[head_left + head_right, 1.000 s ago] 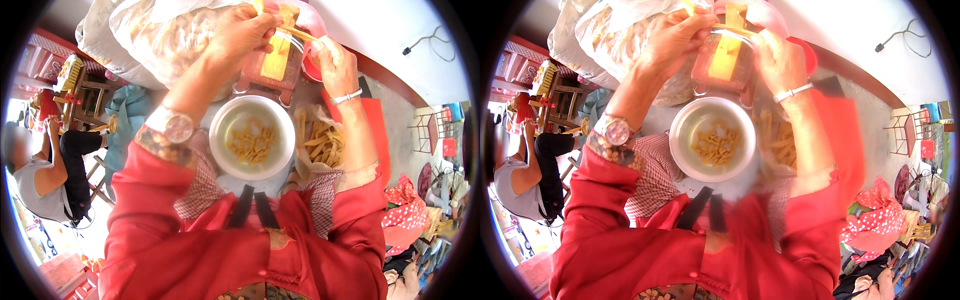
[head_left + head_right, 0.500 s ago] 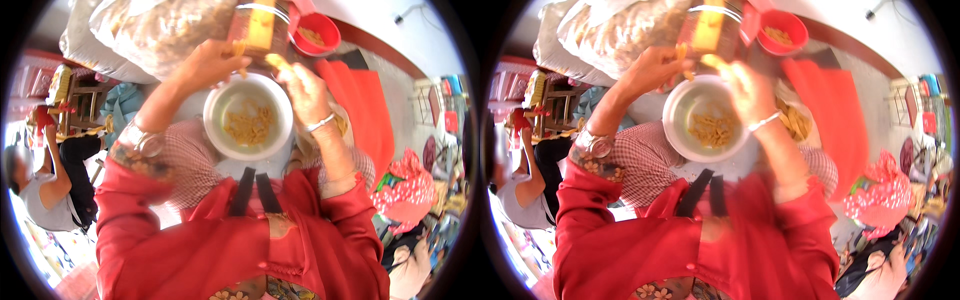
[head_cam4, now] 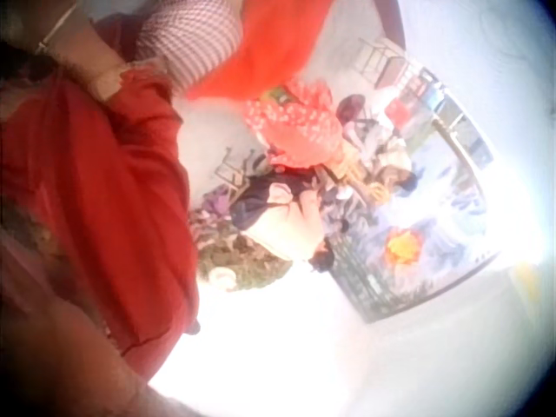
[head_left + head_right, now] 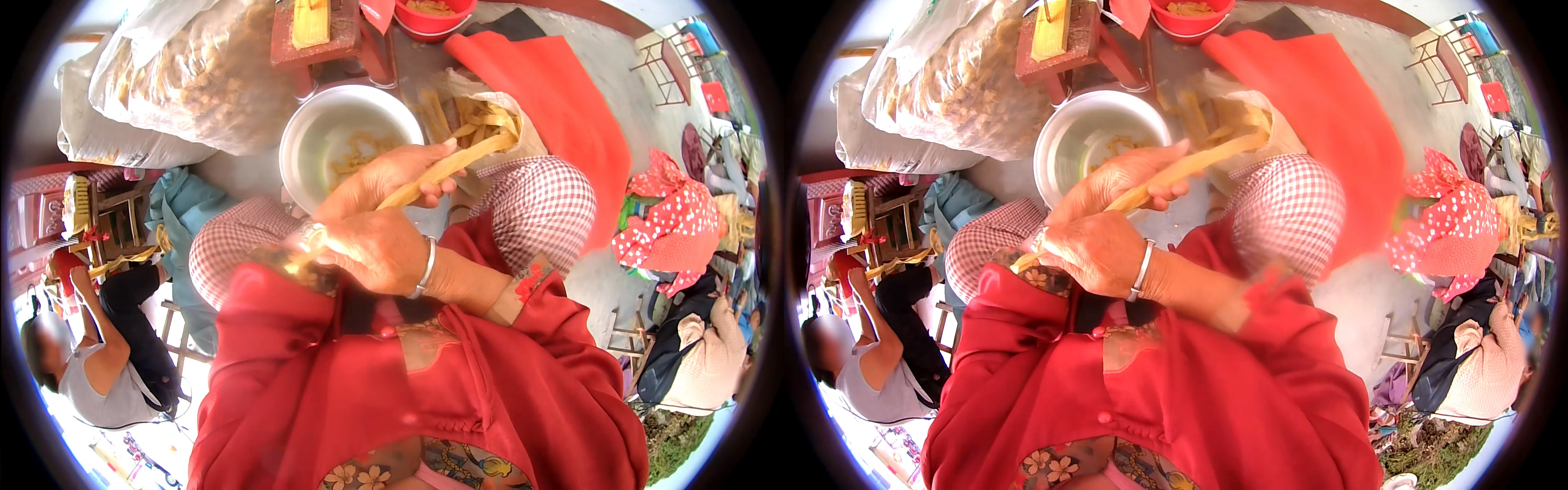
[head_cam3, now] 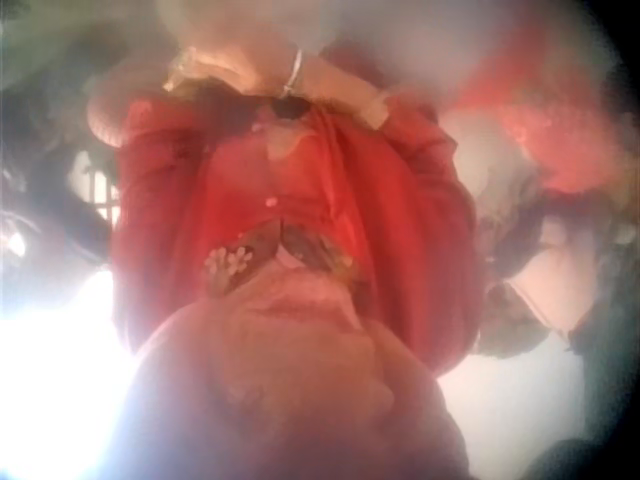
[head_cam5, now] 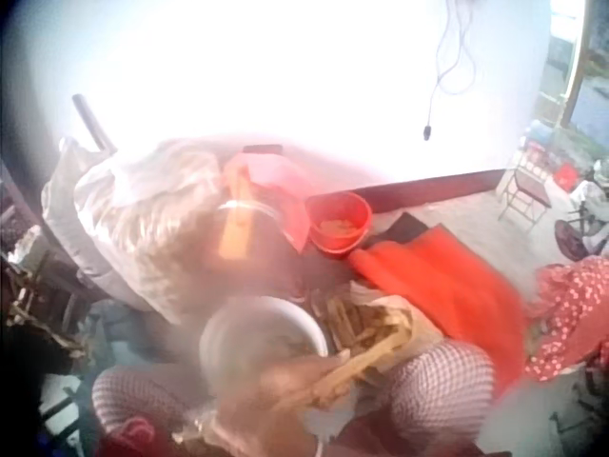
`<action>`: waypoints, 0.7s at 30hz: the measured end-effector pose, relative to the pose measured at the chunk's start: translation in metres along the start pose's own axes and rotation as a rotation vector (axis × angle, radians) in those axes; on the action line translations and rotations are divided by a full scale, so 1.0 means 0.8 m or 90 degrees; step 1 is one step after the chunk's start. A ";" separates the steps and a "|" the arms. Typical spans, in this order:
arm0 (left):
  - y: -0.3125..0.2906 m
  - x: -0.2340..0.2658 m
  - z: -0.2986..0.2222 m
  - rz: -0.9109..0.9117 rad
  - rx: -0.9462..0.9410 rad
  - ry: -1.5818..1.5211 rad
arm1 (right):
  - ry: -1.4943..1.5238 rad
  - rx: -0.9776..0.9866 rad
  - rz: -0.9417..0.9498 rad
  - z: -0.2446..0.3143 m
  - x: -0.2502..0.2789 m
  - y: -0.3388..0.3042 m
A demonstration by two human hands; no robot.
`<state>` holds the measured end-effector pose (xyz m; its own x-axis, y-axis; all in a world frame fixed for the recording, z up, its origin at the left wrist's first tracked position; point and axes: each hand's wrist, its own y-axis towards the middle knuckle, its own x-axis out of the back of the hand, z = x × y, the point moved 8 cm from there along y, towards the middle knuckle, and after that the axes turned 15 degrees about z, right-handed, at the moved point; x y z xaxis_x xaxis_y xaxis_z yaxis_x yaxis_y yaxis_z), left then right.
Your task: The person prepares bamboo shoot strips by hand, folding and knotting each strip before placing it into a white plastic bucket.
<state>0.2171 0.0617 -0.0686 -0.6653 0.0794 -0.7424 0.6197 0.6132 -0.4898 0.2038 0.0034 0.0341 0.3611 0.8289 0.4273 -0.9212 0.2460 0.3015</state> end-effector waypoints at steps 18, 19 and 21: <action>-0.191 -0.089 -0.072 -0.246 -0.249 0.295 | 0.393 0.044 -0.059 0.078 0.066 -0.019; -0.210 -0.095 -0.078 -0.262 -0.288 0.345 | 0.370 0.061 -0.105 0.084 0.079 -0.021; -0.248 -0.099 -0.082 -0.246 -0.358 0.352 | 0.499 0.113 -0.227 0.086 0.096 -0.022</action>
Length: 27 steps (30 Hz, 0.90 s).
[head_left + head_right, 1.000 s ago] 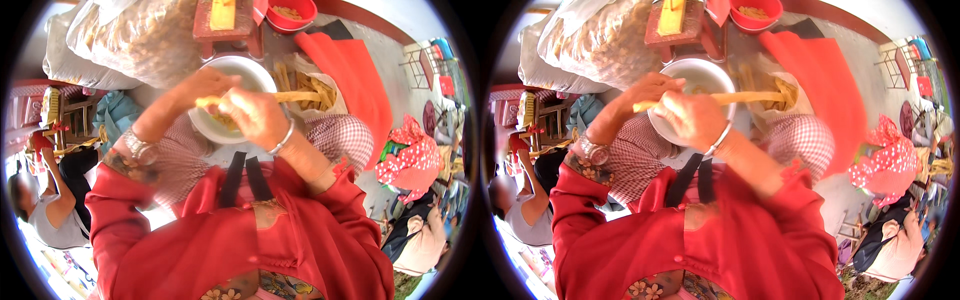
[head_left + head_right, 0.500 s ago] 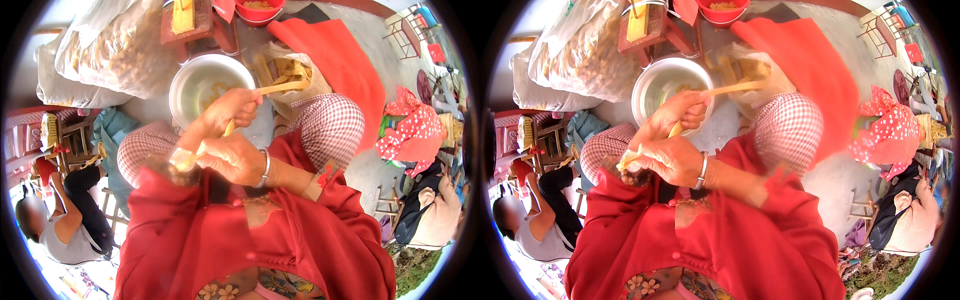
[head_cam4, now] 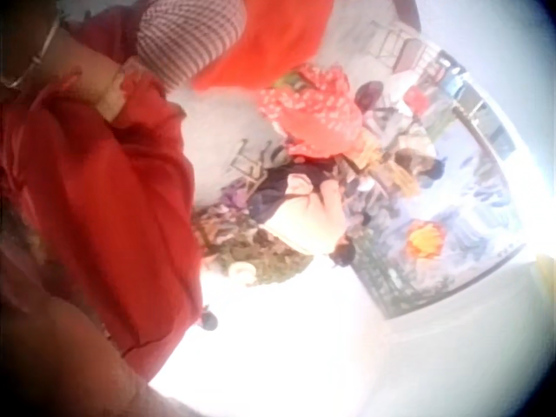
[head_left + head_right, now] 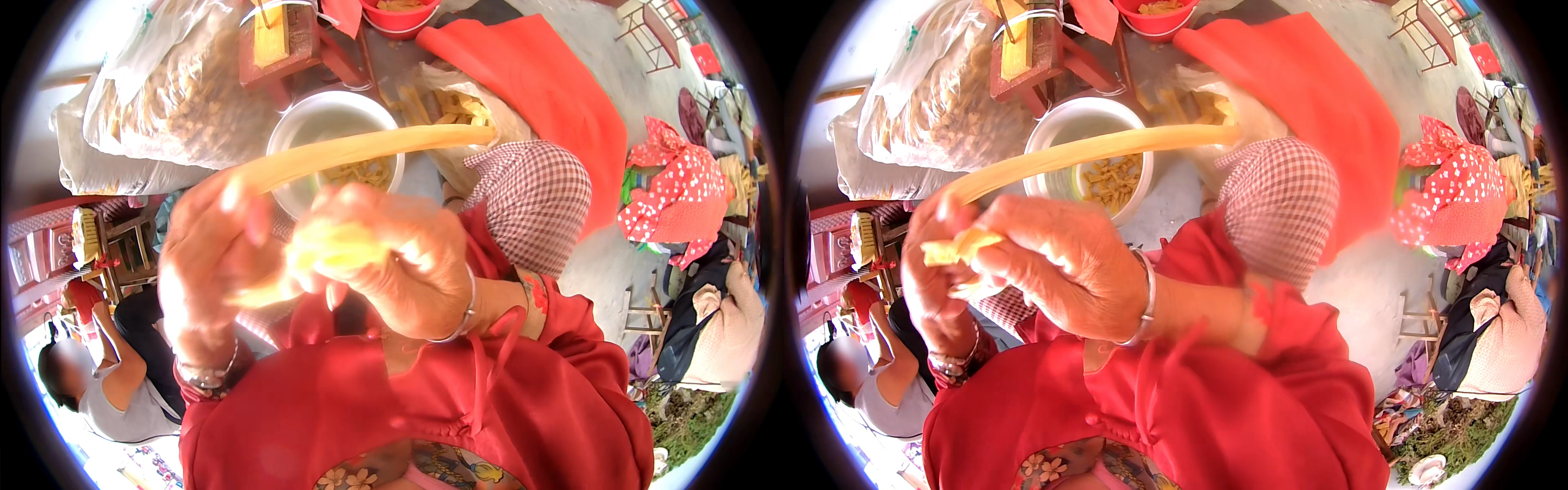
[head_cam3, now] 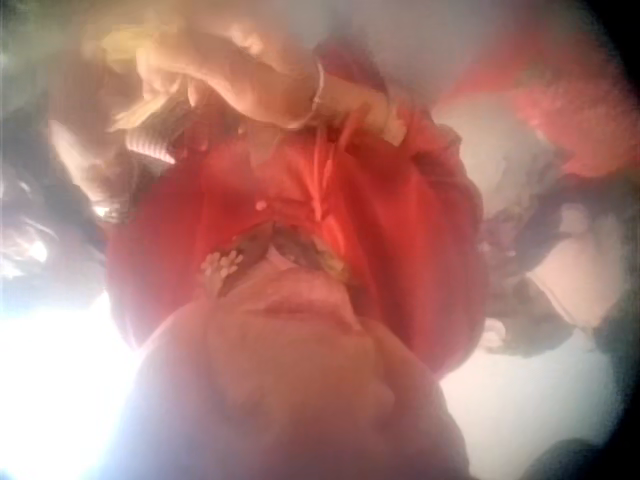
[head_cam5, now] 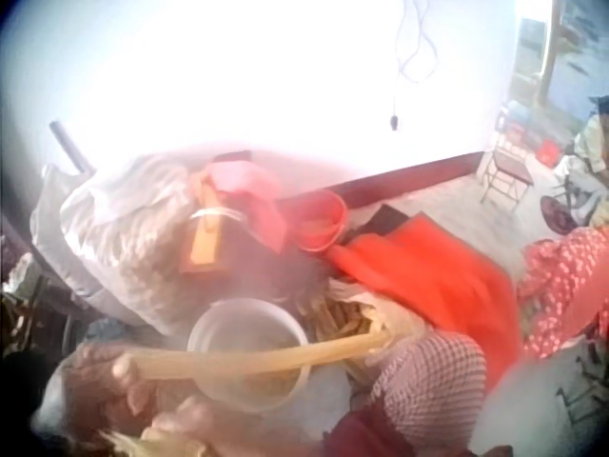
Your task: The person prepares bamboo shoot strips by hand, folding and knotting each strip before placing it into a white plastic bucket.
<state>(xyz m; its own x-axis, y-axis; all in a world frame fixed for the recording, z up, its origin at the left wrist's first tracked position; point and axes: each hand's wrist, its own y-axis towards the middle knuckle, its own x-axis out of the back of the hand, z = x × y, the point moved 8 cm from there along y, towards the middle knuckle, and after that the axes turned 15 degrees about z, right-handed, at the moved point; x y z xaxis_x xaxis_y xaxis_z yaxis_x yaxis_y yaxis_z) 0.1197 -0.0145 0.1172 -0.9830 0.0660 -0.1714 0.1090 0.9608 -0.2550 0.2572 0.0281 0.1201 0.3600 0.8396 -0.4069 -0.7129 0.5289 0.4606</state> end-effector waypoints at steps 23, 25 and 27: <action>0.055 -0.015 -0.008 0.024 -0.277 0.680 | -0.123 -0.328 0.065 -0.106 0.070 0.008; 0.059 -0.018 -0.004 0.081 -0.324 0.657 | -0.171 -0.323 0.104 -0.103 0.069 0.009; 0.061 -0.021 -0.003 0.137 -0.359 0.646 | -0.220 -0.337 0.149 -0.100 0.069 0.009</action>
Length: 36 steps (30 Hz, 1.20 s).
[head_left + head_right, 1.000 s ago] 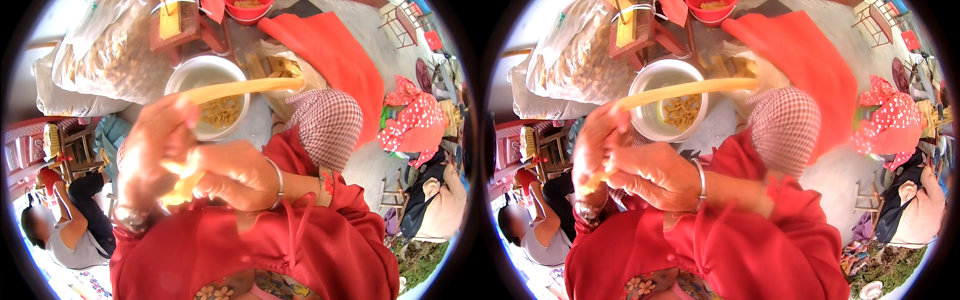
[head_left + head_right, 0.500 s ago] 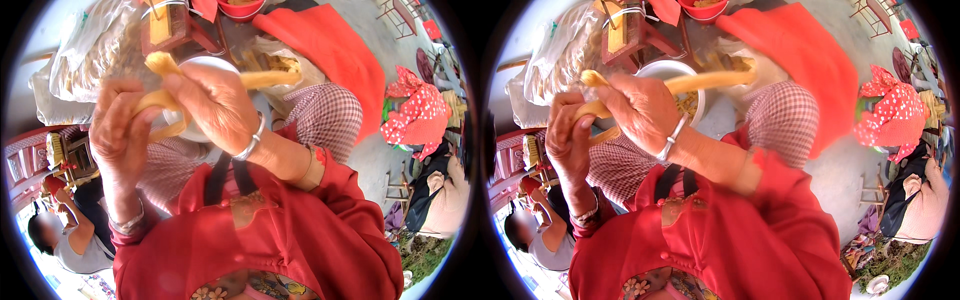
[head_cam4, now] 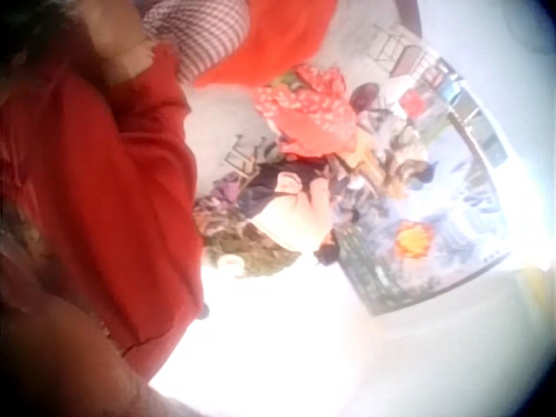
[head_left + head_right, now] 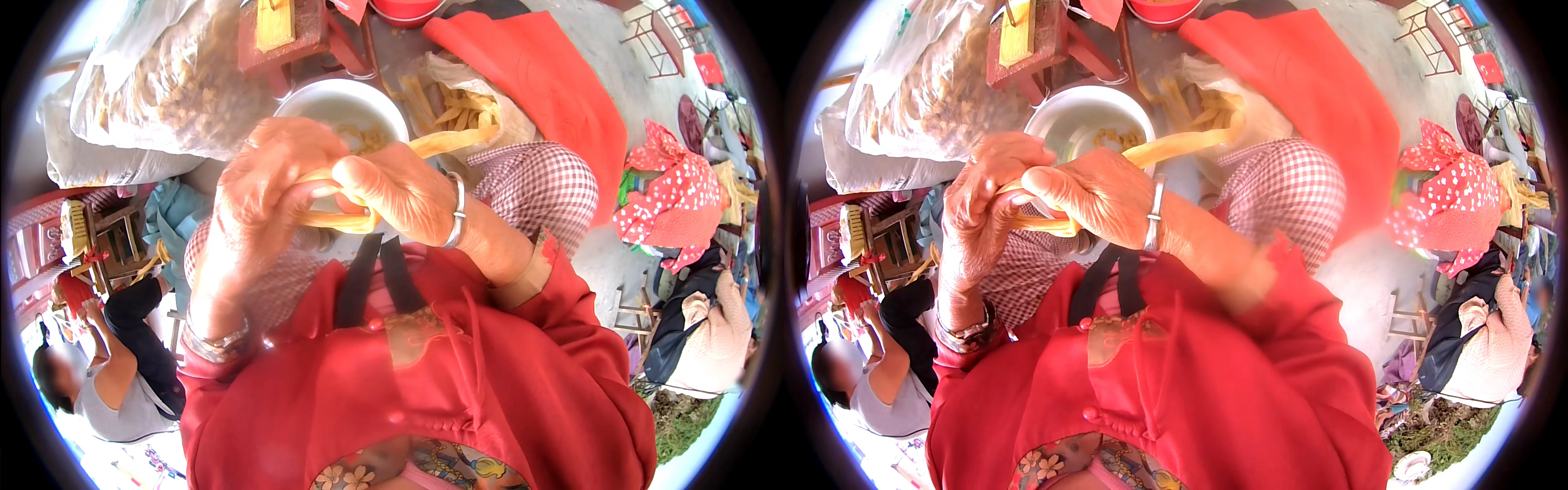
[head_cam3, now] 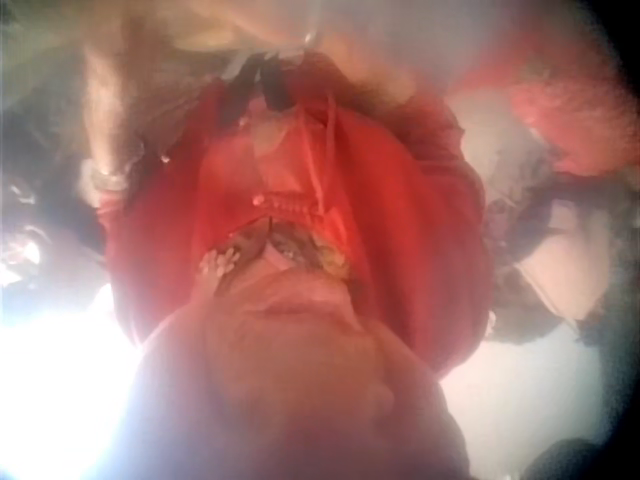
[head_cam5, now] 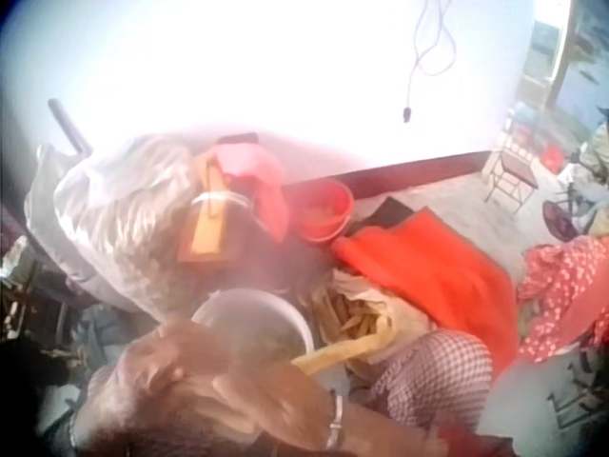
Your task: The person prepares bamboo shoot strips by hand, folding and knotting each strip before placing it into a white plastic bucket.
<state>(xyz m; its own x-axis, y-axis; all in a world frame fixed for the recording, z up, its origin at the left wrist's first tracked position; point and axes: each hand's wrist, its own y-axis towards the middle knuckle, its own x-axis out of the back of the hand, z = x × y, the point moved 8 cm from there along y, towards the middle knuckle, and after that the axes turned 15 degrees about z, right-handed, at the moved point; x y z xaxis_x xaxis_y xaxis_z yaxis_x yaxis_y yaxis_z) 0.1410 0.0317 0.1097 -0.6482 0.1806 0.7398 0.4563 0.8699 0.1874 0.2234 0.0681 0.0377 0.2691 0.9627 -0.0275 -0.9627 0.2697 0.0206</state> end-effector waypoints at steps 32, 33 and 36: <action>-0.021 -0.102 0.061 -0.057 0.321 -0.653 | -0.047 0.108 -0.245 -0.041 0.019 -0.031; -0.021 -0.104 0.061 -0.072 0.299 -0.698 | -0.073 0.133 -0.267 -0.040 0.019 -0.033; -0.021 -0.116 0.063 -0.103 0.236 -0.839 | -0.113 0.032 -0.330 -0.042 0.024 -0.045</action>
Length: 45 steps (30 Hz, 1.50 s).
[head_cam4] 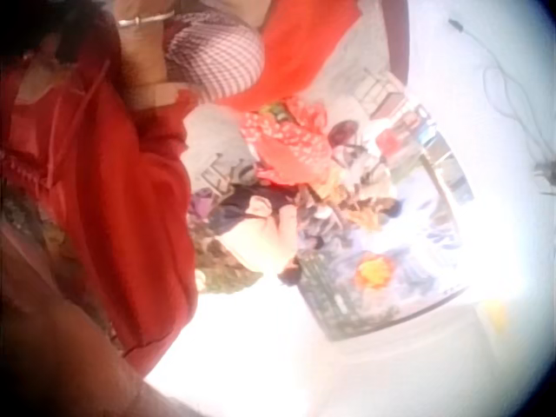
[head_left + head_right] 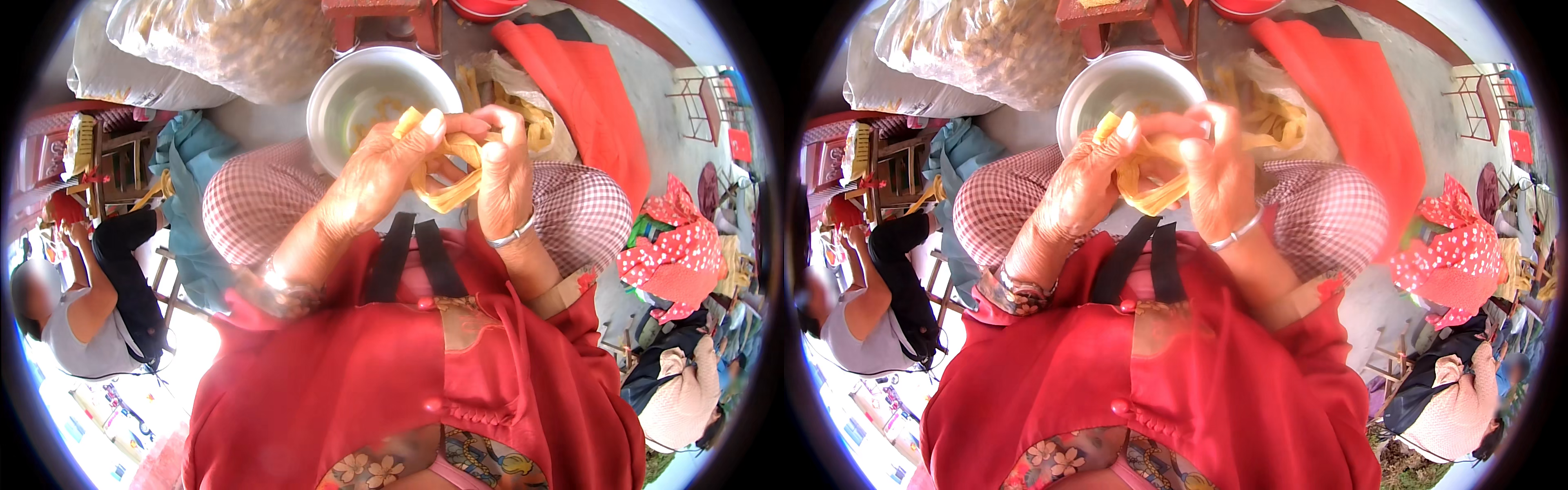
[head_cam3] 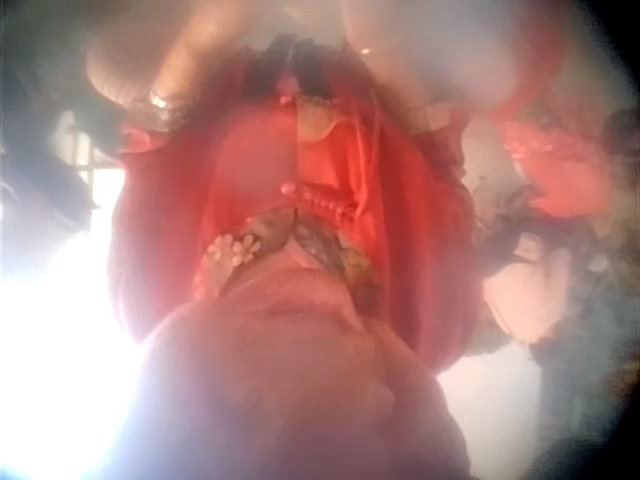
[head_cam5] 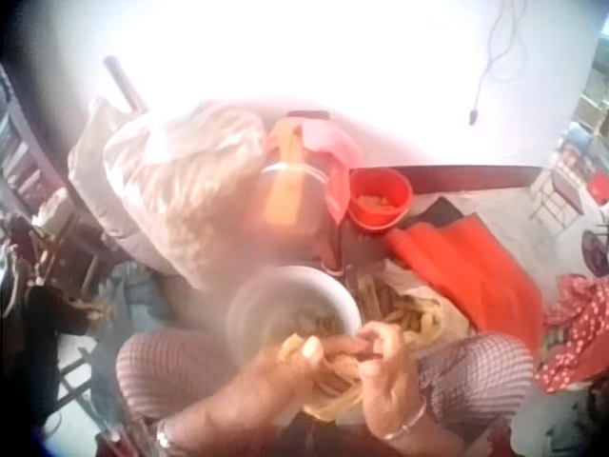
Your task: The person prepares bamboo shoot strips by hand, folding and knotting each strip before placing it into a white plastic bucket.
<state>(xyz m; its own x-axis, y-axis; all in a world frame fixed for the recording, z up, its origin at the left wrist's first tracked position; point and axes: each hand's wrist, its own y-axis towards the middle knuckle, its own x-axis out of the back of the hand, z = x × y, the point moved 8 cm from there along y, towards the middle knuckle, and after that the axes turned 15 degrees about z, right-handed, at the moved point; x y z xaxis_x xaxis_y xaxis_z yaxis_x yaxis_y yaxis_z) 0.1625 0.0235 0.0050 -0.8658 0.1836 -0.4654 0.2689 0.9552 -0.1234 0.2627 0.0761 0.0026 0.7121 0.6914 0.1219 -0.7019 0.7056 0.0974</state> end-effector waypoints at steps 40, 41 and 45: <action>-0.040 0.072 -0.033 -0.195 -0.029 -0.121 | -0.130 -0.047 0.167 0.001 -0.008 -0.012; -0.040 0.072 -0.037 -0.198 -0.020 -0.103 | -0.133 -0.025 0.169 0.007 -0.006 -0.009; -0.033 0.077 -0.065 -0.213 -0.075 -0.013 | -0.115 -0.135 0.261 -0.005 -0.010 0.016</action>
<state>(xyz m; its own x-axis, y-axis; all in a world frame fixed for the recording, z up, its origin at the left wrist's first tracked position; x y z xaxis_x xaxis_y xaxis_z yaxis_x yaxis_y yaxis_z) 0.0805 0.0215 0.0251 -0.8886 -0.1479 -0.4341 -0.0802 0.9821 -0.1706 0.2482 0.0798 -0.0010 0.3496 0.8941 0.2799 -0.8912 0.4095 -0.1950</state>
